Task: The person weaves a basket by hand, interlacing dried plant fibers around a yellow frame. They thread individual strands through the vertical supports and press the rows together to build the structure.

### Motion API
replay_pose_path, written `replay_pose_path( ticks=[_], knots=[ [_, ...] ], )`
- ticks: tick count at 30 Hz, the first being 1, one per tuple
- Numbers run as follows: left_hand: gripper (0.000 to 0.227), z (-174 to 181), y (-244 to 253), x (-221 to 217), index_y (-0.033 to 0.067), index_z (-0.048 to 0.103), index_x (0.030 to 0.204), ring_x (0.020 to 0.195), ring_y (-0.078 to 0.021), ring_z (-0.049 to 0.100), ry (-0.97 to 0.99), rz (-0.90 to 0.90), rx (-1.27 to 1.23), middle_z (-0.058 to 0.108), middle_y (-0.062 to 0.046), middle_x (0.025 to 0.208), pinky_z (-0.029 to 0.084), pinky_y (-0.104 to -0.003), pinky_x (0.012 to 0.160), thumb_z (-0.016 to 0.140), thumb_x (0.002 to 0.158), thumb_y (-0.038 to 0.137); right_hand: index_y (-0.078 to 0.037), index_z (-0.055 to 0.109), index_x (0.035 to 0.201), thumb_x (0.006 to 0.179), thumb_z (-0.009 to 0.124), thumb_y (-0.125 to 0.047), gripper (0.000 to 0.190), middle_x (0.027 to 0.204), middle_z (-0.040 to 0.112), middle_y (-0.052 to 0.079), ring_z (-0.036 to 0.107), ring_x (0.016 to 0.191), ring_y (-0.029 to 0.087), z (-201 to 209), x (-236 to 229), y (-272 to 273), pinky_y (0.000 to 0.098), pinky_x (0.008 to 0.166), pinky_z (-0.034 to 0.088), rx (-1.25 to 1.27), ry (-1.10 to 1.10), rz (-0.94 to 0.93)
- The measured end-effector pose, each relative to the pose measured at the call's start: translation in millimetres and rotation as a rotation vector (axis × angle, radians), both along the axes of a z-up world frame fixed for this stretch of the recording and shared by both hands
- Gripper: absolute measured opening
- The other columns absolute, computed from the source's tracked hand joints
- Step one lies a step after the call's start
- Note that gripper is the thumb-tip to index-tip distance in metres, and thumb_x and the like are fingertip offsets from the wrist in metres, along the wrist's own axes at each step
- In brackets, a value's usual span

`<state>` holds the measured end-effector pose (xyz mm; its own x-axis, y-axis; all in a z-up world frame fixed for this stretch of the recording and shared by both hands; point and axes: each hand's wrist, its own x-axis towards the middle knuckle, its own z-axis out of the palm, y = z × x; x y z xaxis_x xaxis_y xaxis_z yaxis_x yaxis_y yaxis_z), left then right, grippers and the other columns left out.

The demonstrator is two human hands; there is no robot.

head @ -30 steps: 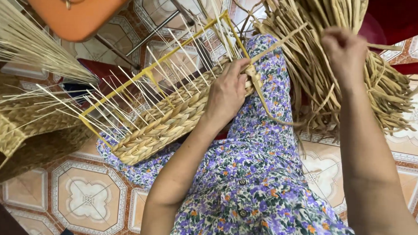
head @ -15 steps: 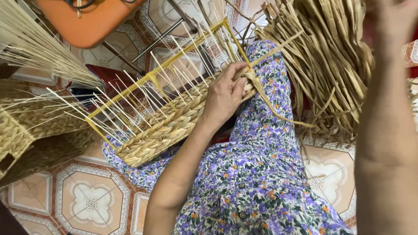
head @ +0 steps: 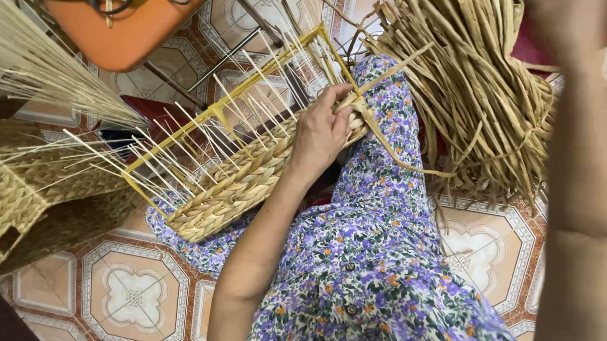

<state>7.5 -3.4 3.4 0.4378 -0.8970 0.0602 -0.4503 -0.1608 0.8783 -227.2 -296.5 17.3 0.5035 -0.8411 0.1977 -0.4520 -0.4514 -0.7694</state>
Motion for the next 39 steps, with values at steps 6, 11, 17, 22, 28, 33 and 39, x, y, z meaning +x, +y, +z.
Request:
replay_pose_path(
  ticks=[6, 11, 17, 22, 28, 33, 39],
  knots=[
    [0.029, -1, 1, 3, 0.0096, 0.058, 0.129, 0.069, -0.0177, 0.075, 0.028, -0.022, 0.079, 0.074, -0.012, 0.115, 0.065, -0.033, 0.065, 0.061, 0.101, 0.016, -0.006, 0.072, 0.115, 0.084, 0.083, -0.009, 0.034, 0.107, 0.065, 0.017, 0.062, 0.097, 0.032, -120, 32, 27, 0.0463, 0.084, 0.048, -0.383, 0.406, -0.079],
    [0.026, -12, 6, 7, 0.0102, 0.058, 0.130, 0.074, -0.0117, 0.077, 0.089, -0.030, 0.011, 0.073, -0.010, 0.117, 0.067, -0.026, 0.062, 0.059, 0.105, 0.016, -0.011, 0.072, 0.097, 0.079, 0.082, -0.009, 0.021, 0.097, 0.062, 0.012, 0.060, 0.088, 0.030, -141, 20, 5, 0.0433, 0.072, 0.048, -0.682, 0.462, -0.213],
    [0.041, 15, -1, 5, 0.0076, 0.053, 0.140, 0.072, -0.0071, 0.071, 0.215, 0.022, -0.076, 0.072, -0.008, 0.114, 0.063, -0.021, 0.061, 0.065, 0.102, 0.015, -0.006, 0.073, 0.113, 0.110, 0.074, -0.007, 0.003, 0.108, 0.075, 0.006, 0.071, 0.096, 0.014, -33, 20, 34, 0.0294, 0.085, 0.058, -0.064, -0.030, 0.036],
    [0.040, 22, -1, -1, 0.0068, 0.054, 0.137, 0.067, -0.0038, 0.057, 0.725, 0.013, -0.395, 0.068, -0.004, 0.097, 0.052, -0.017, 0.056, 0.068, 0.101, 0.014, -0.007, 0.074, 0.112, 0.097, 0.075, -0.013, 0.016, 0.099, 0.073, 0.008, 0.066, 0.083, 0.013, 61, 43, 128, 0.0285, 0.071, 0.053, -0.106, 0.130, 0.485],
    [0.015, 29, 16, 44, 0.0049, 0.075, 0.110, 0.064, -0.0072, 0.059, 0.614, 0.439, -0.450, 0.070, -0.005, 0.086, 0.051, -0.018, 0.052, 0.064, 0.107, 0.014, -0.010, 0.076, 0.122, 0.102, 0.070, -0.013, 0.021, 0.090, 0.072, 0.004, 0.058, 0.073, 0.009, 51, 0, 90, 0.0244, 0.057, 0.043, 0.310, 0.159, 0.296],
    [0.015, 17, 28, 48, 0.0044, 0.071, 0.114, 0.073, -0.0100, 0.066, 0.542, 0.406, -0.451, 0.073, -0.008, 0.096, 0.058, -0.021, 0.058, 0.070, 0.100, 0.009, -0.004, 0.064, 0.131, 0.110, 0.061, -0.004, 0.022, 0.116, 0.066, 0.009, 0.068, 0.097, 0.010, 84, -15, 82, 0.0215, 0.088, 0.056, 0.015, 0.006, 0.128],
    [0.019, 5, 8, -15, 0.0022, 0.066, 0.119, 0.091, -0.0136, 0.075, 0.666, 0.075, -0.314, 0.074, -0.008, 0.106, 0.066, -0.024, 0.079, 0.068, 0.102, 0.008, 0.002, 0.064, 0.123, 0.091, 0.080, -0.005, 0.036, 0.121, 0.069, 0.019, 0.066, 0.115, 0.029, 88, 63, 167, 0.0385, 0.101, 0.055, -0.298, -0.025, 0.444]
  ],
)
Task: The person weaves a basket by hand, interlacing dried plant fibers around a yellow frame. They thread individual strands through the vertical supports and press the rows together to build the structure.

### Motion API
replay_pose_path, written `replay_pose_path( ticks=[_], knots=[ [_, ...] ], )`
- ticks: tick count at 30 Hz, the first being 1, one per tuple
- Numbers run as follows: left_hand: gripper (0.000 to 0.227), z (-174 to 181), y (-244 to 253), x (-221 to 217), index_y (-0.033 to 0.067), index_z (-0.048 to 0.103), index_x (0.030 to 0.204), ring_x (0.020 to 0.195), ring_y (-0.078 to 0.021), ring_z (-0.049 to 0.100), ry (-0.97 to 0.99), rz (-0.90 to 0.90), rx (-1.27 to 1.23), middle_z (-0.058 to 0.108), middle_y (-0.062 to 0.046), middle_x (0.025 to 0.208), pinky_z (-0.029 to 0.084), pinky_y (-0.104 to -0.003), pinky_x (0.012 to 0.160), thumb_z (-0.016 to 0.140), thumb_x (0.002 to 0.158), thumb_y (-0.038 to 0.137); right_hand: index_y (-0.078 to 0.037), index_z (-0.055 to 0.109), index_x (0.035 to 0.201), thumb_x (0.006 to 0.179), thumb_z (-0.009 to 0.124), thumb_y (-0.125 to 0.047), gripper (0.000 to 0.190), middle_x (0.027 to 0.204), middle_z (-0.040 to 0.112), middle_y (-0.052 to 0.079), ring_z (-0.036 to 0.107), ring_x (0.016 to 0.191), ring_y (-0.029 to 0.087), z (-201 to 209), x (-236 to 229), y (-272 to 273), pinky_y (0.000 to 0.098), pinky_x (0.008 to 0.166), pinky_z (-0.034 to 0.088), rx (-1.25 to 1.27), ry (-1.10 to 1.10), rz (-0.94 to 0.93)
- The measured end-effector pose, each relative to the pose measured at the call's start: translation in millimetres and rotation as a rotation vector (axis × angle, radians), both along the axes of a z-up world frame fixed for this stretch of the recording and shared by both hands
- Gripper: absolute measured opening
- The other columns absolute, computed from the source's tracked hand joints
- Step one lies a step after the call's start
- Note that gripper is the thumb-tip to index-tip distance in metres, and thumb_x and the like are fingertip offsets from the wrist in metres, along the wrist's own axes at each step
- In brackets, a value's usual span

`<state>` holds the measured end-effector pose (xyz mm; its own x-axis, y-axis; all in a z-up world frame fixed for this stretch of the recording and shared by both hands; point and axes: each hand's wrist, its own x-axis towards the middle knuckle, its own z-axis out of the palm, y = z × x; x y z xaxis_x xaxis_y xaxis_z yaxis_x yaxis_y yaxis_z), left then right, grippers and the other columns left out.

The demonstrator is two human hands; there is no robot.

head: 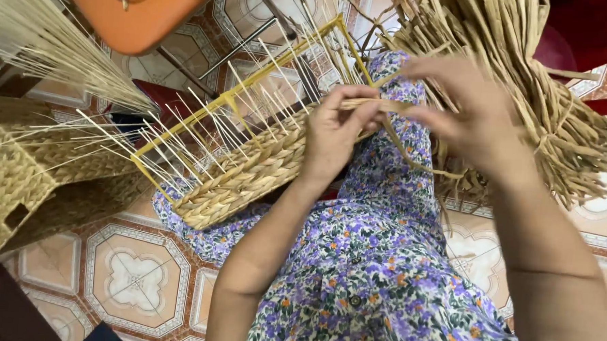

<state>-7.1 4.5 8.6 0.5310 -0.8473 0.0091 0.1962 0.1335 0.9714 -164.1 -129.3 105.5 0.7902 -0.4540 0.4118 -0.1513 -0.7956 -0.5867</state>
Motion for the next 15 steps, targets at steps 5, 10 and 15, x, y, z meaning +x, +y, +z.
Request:
replay_pose_path(
  ticks=[5, 10, 15],
  knots=[
    [0.021, 0, -3, 8, 0.0030, 0.065, 0.121, 0.087, -0.0113, 0.076, 0.282, -0.187, 0.044, 0.075, -0.007, 0.103, 0.065, -0.023, 0.075, 0.063, 0.103, 0.015, -0.006, 0.068, 0.111, 0.097, 0.078, -0.017, 0.020, 0.105, 0.075, 0.006, 0.074, 0.096, 0.013, -65, 16, -3, 0.0297, 0.089, 0.063, 0.486, 0.133, -0.063],
    [0.030, 28, -8, 16, 0.0040, 0.072, 0.121, 0.054, -0.0129, 0.066, -0.310, -0.106, 0.521, 0.072, -0.007, 0.071, 0.053, -0.025, 0.047, 0.065, 0.098, 0.022, -0.007, 0.075, 0.111, 0.098, 0.073, -0.013, 0.015, 0.099, 0.074, 0.002, 0.067, 0.091, 0.009, -85, 8, -40, 0.0281, 0.079, 0.056, 0.641, 0.302, -0.171],
    [0.024, -15, -35, 21, 0.0048, 0.073, 0.111, 0.052, -0.0130, 0.066, -0.791, -0.084, 0.514, 0.073, -0.007, 0.069, 0.056, -0.029, 0.051, 0.067, 0.098, 0.024, -0.007, 0.074, 0.109, 0.097, 0.075, -0.012, 0.013, 0.096, 0.071, 0.003, 0.062, 0.085, 0.009, -101, 10, -47, 0.0258, 0.073, 0.052, 0.634, 0.297, -0.166]
  ],
)
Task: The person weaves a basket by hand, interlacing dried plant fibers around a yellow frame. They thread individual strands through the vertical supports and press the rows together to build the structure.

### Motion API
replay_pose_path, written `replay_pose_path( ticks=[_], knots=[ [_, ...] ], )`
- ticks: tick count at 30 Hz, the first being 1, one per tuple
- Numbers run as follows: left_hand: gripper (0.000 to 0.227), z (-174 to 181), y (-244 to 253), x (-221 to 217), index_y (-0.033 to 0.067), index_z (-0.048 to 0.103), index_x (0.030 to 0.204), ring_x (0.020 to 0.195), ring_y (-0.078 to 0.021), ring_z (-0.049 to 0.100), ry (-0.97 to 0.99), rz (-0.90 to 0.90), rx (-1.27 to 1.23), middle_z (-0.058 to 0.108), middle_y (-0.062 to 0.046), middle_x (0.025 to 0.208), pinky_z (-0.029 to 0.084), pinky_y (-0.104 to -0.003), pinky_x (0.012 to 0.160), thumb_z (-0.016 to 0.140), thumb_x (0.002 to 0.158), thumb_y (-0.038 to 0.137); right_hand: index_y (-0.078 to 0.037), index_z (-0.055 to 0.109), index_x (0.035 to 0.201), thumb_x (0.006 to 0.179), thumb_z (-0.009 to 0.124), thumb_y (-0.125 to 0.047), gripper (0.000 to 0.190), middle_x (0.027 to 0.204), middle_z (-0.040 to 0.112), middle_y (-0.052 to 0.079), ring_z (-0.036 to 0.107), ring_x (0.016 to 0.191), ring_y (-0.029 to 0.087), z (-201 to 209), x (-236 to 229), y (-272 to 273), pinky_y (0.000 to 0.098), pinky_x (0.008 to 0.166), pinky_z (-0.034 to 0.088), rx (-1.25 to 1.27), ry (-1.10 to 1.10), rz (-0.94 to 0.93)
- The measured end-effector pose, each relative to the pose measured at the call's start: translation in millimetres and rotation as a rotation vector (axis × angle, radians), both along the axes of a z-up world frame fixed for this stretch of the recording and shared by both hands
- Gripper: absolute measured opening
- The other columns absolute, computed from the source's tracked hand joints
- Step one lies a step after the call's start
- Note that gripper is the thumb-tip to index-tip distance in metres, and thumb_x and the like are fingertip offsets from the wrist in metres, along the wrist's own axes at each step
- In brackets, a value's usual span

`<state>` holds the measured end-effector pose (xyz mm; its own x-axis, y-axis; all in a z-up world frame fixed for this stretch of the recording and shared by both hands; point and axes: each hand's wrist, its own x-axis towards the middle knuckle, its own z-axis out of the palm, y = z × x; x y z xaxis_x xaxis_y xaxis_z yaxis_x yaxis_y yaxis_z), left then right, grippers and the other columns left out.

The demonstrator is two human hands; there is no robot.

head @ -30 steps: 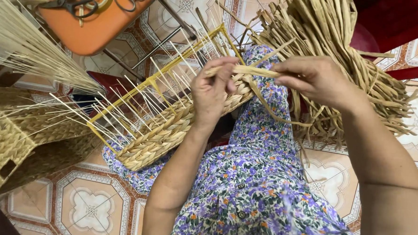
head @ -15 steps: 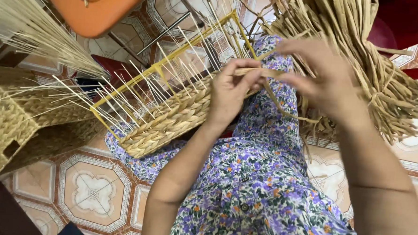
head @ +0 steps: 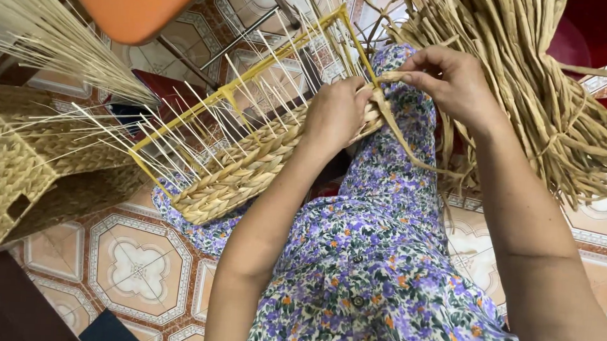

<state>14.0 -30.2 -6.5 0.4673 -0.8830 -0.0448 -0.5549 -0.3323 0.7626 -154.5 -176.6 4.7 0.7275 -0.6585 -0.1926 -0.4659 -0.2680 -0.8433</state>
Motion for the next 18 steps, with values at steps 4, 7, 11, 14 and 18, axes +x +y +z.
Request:
replay_pose_path(
  ticks=[4, 7, 11, 14, 18],
  knots=[
    [0.020, 11, -17, 10, 0.0028, 0.074, 0.099, 0.040, -0.0098, 0.062, 0.416, 0.038, 0.296, 0.073, -0.007, 0.060, 0.053, -0.026, 0.040, 0.059, 0.098, 0.016, -0.007, 0.075, 0.106, 0.093, 0.077, -0.014, 0.015, 0.095, 0.074, 0.003, 0.065, 0.086, 0.008, -9, 6, -3, 0.0250, 0.074, 0.053, 0.007, -0.005, -0.009],
    [0.021, 7, -22, 14, 0.0011, 0.075, 0.094, 0.040, -0.0097, 0.061, 0.504, 0.070, 0.289, 0.072, -0.008, 0.059, 0.050, -0.026, 0.038, 0.057, 0.097, 0.011, -0.007, 0.075, 0.106, 0.093, 0.076, -0.015, 0.016, 0.094, 0.074, 0.003, 0.067, 0.085, 0.007, -15, 13, -7, 0.0241, 0.076, 0.055, 0.121, -0.022, 0.001],
    [0.021, 13, -23, 14, 0.0026, 0.076, 0.093, 0.039, -0.0086, 0.058, 0.526, 0.096, 0.334, 0.071, -0.007, 0.058, 0.047, -0.025, 0.035, 0.057, 0.096, 0.011, -0.006, 0.076, 0.105, 0.094, 0.077, -0.016, 0.014, 0.092, 0.074, 0.005, 0.067, 0.082, 0.010, -8, 26, -8, 0.0271, 0.072, 0.055, 0.023, 0.086, 0.000],
    [0.020, 7, -23, 16, 0.0040, 0.076, 0.094, 0.038, -0.0084, 0.056, 0.579, 0.120, 0.342, 0.071, -0.007, 0.058, 0.044, -0.024, 0.033, 0.056, 0.096, 0.011, -0.008, 0.076, 0.106, 0.094, 0.077, -0.016, 0.015, 0.095, 0.073, 0.004, 0.066, 0.080, 0.013, -15, 31, -16, 0.0337, 0.067, 0.054, 0.094, 0.221, -0.014],
    [0.024, -11, -22, 23, 0.0020, 0.075, 0.095, 0.039, -0.0090, 0.059, 0.708, 0.091, 0.301, 0.071, -0.008, 0.059, 0.044, -0.023, 0.032, 0.053, 0.098, 0.012, -0.007, 0.077, 0.107, 0.092, 0.075, -0.012, 0.016, 0.098, 0.076, 0.003, 0.069, 0.092, 0.009, -44, 31, -29, 0.0274, 0.088, 0.055, 0.293, -0.001, 0.186]
  ],
)
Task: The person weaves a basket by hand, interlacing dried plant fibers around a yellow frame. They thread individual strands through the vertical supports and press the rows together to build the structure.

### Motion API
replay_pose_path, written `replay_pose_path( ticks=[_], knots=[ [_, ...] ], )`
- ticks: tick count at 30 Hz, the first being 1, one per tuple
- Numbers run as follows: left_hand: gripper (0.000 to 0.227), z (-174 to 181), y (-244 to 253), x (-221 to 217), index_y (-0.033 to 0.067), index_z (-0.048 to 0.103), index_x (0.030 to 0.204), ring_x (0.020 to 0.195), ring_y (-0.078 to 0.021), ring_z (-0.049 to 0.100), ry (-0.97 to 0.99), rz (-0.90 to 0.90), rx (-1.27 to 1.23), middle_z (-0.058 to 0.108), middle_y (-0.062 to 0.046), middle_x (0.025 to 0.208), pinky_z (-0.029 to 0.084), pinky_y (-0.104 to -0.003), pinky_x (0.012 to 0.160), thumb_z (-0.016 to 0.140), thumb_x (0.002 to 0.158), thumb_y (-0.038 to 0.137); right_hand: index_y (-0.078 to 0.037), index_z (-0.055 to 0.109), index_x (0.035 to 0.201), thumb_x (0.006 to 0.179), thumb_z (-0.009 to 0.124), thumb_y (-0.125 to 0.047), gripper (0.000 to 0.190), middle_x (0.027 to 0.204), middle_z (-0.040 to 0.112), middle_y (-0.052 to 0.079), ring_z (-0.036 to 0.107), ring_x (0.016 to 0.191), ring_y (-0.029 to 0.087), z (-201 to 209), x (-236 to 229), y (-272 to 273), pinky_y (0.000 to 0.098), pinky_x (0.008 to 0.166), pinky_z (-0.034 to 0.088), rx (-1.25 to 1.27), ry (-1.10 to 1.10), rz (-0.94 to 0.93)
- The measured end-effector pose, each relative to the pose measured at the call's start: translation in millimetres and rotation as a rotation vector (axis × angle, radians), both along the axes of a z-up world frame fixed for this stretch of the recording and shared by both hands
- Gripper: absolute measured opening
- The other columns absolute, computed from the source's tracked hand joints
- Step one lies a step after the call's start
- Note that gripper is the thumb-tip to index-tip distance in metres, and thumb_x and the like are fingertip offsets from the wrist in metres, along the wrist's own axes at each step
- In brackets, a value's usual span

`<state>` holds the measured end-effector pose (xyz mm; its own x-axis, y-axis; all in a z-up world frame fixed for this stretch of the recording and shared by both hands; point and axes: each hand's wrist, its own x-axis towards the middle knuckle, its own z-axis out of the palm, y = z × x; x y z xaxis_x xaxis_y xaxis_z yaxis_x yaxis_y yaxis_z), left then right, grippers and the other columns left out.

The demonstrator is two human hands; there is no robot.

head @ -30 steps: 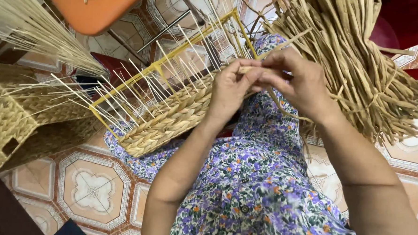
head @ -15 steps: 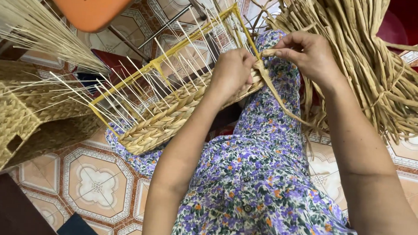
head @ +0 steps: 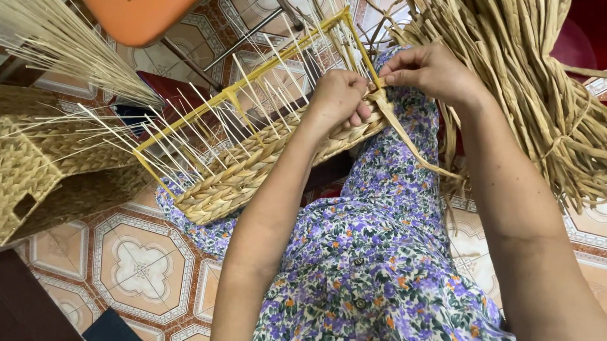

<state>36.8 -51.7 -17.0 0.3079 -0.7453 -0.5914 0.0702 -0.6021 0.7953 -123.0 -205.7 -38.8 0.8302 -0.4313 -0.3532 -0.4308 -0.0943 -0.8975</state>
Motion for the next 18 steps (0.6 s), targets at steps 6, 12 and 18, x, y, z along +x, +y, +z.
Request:
replay_pose_path(
  ticks=[6, 12, 18],
  knots=[
    [0.025, -5, 0, 1, -0.0032, 0.071, 0.095, 0.042, -0.0105, 0.062, 0.132, 0.023, -0.032, 0.072, -0.010, 0.063, 0.046, -0.023, 0.033, 0.057, 0.102, 0.016, -0.006, 0.077, 0.107, 0.093, 0.074, -0.013, 0.016, 0.099, 0.076, 0.005, 0.068, 0.091, 0.011, 3, 1, 2, 0.0285, 0.086, 0.055, -0.045, 0.011, 0.042],
    [0.018, -10, -1, -10, 0.0021, 0.073, 0.098, 0.042, -0.0095, 0.064, 0.038, 0.019, -0.078, 0.072, -0.007, 0.063, 0.047, -0.022, 0.033, 0.061, 0.100, 0.015, -0.006, 0.076, 0.107, 0.098, 0.077, -0.023, 0.020, 0.102, 0.074, 0.011, 0.069, 0.092, 0.021, 61, -17, 37, 0.0360, 0.080, 0.052, -0.575, 0.004, -0.045],
    [0.019, -14, -4, -10, 0.0024, 0.074, 0.098, 0.042, -0.0096, 0.065, 0.030, 0.006, -0.082, 0.072, -0.006, 0.062, 0.048, -0.022, 0.033, 0.059, 0.100, 0.014, -0.011, 0.075, 0.101, 0.088, 0.073, -0.033, 0.026, 0.081, 0.074, 0.005, 0.066, 0.057, 0.022, 96, -30, 64, 0.0397, 0.060, 0.055, -0.486, 0.322, 0.166]
  ],
)
